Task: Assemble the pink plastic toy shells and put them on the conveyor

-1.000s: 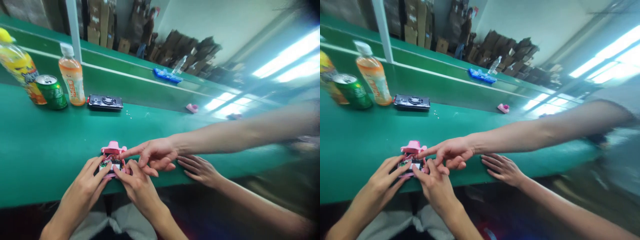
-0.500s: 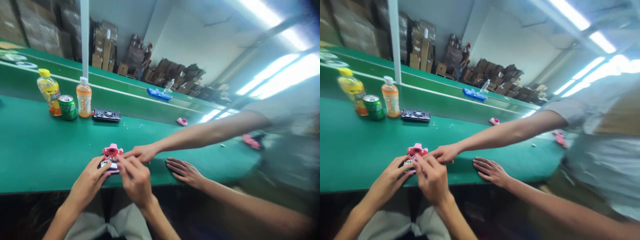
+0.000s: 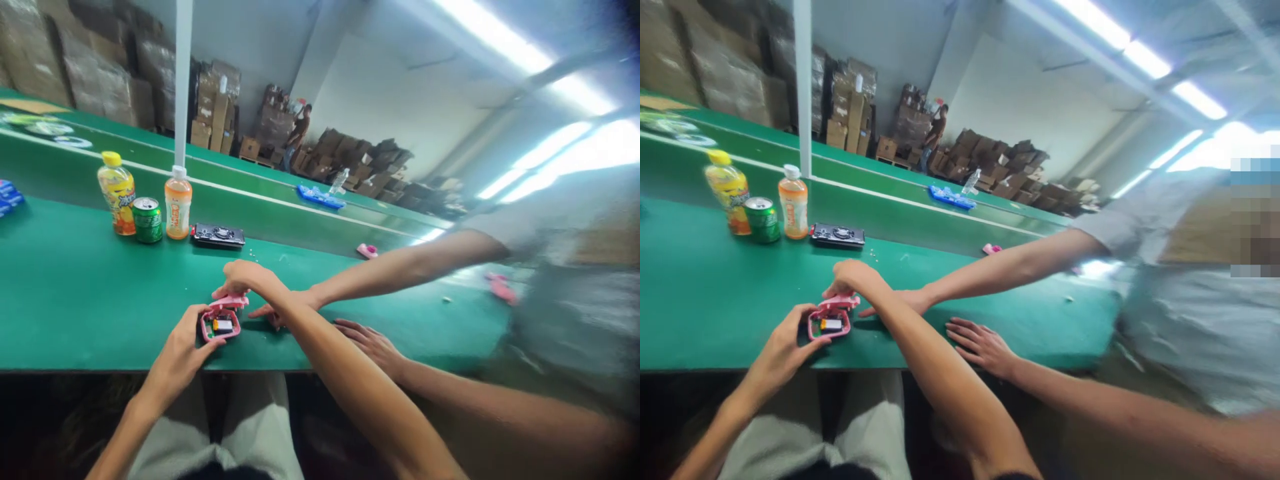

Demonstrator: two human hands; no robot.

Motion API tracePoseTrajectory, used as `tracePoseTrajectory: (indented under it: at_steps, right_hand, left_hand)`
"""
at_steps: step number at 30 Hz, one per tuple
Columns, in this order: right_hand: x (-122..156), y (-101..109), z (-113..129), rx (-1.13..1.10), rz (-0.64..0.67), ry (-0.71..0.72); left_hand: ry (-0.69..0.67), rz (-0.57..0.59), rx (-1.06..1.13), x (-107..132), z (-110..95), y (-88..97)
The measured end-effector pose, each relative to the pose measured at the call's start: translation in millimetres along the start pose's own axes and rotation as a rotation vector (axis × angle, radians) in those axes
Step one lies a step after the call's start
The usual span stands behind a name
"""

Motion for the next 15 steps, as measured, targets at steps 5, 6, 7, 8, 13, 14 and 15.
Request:
tracePoseTrajectory:
  at_steps: [5, 6, 7, 8, 13, 14, 15]
  right_hand:
    - [12, 25, 9, -0.015, 0.117, 0.154]
    - [15, 32, 12, -0.029, 0.096, 0.198]
    - [18, 38, 14, -0.042, 0.077, 0.237]
    - [21, 44, 15, -0.056, 0.066, 0.268]
    - [34, 74, 8, -0.14, 0.103, 0.339]
    - [37, 81, 6, -0.186, 0.095, 0.35]
    - [39, 87, 5, -0.241, 0.08, 0.364]
  left_hand:
    - [0.206, -0.139, 0.267, -16, 4, 9.4]
    - [0.239, -0.157, 0.322, -22, 4, 10.4]
    - [0.261, -0.166, 0.381, -29, 3, 10.7]
    - [0.269, -0.164, 0.442, -38, 2, 10.6]
    - [0.185, -0.096, 0.676, -82, -15, 10.7]
    - [0.16, -0.067, 0.72, -88, -20, 11.0]
    - [0.137, -0.034, 0.759, -93, -24, 11.2]
Point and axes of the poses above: each hand's wrist, its own x-axis away from the middle knuckle, its own y-axis out of the back of the hand, z = x × y, the point moved 2 cm from there along -x, towards the middle knuckle, and after that the axes turned 4 degrees about y, right-handed, at the moved point
